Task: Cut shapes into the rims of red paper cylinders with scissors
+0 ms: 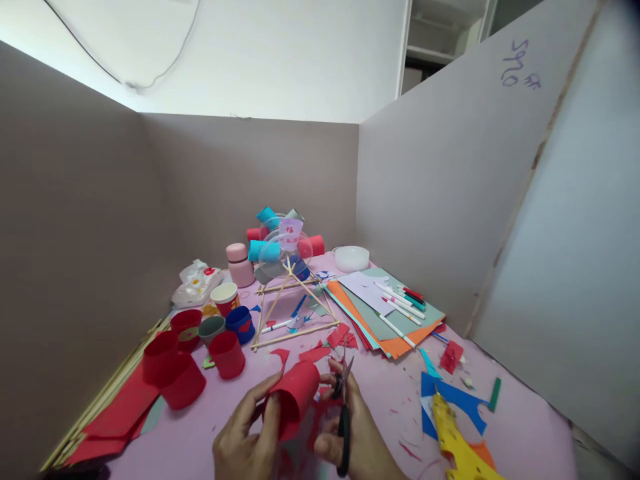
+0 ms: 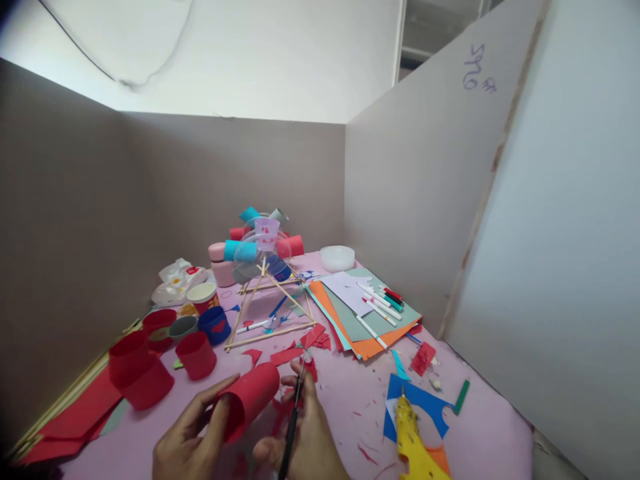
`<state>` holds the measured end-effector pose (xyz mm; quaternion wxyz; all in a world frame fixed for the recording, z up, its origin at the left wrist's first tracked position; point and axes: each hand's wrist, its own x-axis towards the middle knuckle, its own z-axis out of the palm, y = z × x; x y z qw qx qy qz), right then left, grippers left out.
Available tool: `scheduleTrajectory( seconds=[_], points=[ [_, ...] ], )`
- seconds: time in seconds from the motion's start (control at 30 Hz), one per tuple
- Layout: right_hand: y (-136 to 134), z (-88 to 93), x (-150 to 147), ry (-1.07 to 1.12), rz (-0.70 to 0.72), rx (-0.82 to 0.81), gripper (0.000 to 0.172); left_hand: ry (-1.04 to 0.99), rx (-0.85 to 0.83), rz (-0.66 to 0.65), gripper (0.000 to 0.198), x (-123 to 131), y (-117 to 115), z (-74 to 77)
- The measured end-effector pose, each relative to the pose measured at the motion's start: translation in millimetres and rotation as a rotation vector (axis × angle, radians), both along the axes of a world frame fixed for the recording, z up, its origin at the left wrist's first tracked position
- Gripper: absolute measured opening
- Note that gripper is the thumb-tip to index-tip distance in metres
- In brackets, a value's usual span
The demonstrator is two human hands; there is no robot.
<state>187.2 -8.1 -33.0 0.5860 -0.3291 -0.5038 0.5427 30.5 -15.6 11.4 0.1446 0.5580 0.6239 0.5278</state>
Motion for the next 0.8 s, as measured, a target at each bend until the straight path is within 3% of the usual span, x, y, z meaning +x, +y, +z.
scheduleTrajectory(
  seconds=[0.17,0.27,0.43,0.6,0.7,0.8],
  points=[
    [-9.0,7.3,-9.1,0.166,0.075,-0.016,0.123,0.063,0.128,-0.021,0.019,12.6,-5.9,-6.8],
    [-10.6,11.5,-11.2,0.243,0.09,-0.041,0.114,0.061,0.108,-0.077,0.018,13.7,-7.3,-11.0],
    [-9.2,10.6,-6.9,0.236,0.054,-0.007,0.099,-0.111,-0.034,-0.226,0.027,13.1,-7.6,-9.3],
    [-3.5,6.3,5.3,0.148,0.005,-0.019,0.091,-0.498,-0.188,-0.488,0.062,10.0,-0.2,-3.6],
    [-2.3,8.6,8.6,0.112,0.087,-0.021,0.091,-0.782,-0.315,-0.583,0.088,7.8,4.4,-6.4],
    [-3.7,10.8,6.7,0.093,0.149,-0.012,0.092,-1.009,-0.391,-0.634,0.092,8.8,2.6,-7.1]
  ],
)
